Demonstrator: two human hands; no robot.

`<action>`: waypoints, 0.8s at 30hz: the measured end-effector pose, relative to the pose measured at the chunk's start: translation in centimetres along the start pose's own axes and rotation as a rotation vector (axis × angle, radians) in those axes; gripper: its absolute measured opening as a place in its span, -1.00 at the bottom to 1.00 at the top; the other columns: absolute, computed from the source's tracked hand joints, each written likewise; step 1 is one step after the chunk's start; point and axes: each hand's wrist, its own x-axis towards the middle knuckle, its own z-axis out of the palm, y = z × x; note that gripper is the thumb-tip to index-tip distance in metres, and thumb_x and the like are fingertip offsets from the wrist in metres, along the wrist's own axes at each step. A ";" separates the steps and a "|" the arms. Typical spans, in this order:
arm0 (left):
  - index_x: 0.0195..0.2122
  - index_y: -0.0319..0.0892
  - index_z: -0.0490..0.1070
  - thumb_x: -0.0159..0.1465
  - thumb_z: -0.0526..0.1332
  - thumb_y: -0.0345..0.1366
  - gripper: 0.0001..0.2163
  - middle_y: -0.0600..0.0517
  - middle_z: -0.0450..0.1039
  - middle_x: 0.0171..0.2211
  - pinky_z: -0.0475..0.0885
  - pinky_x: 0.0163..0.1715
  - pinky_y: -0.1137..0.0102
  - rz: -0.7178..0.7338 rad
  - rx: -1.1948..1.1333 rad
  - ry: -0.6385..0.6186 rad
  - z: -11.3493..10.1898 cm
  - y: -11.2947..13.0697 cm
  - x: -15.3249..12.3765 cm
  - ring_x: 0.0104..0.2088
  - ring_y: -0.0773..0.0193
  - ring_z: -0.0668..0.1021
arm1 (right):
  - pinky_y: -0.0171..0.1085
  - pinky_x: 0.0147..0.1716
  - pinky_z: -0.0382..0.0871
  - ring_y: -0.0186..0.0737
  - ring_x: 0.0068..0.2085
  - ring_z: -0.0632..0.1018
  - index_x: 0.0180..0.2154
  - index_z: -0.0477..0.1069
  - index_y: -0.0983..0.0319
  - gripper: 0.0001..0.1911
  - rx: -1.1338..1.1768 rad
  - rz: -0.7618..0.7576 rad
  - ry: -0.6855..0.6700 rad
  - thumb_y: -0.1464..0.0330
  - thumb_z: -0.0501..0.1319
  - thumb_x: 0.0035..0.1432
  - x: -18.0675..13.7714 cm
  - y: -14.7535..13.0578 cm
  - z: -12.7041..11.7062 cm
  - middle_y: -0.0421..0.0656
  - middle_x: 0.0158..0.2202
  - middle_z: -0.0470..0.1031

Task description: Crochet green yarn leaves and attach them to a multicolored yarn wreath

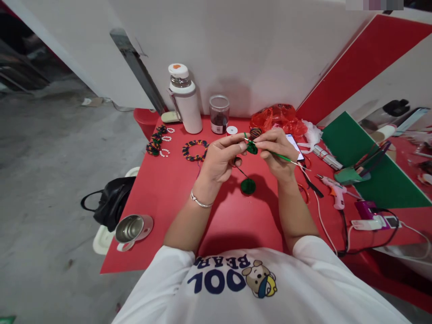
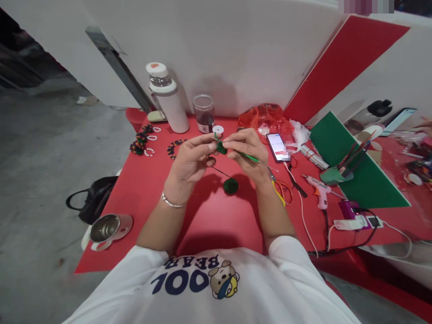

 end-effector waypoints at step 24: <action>-0.43 -0.22 0.68 -0.19 0.44 -0.40 -0.78 0.00 0.55 -0.53 0.24 -0.65 0.50 -0.076 0.212 -0.112 -1.8 1.2 0.4 -0.57 0.39 0.47 | 0.03 -0.08 0.53 -0.10 -0.16 0.64 -0.10 0.67 -0.07 -0.83 0.154 -0.047 -0.194 0.10 0.32 0.37 1.1 -1.2 -3.0 -0.23 -0.21 0.72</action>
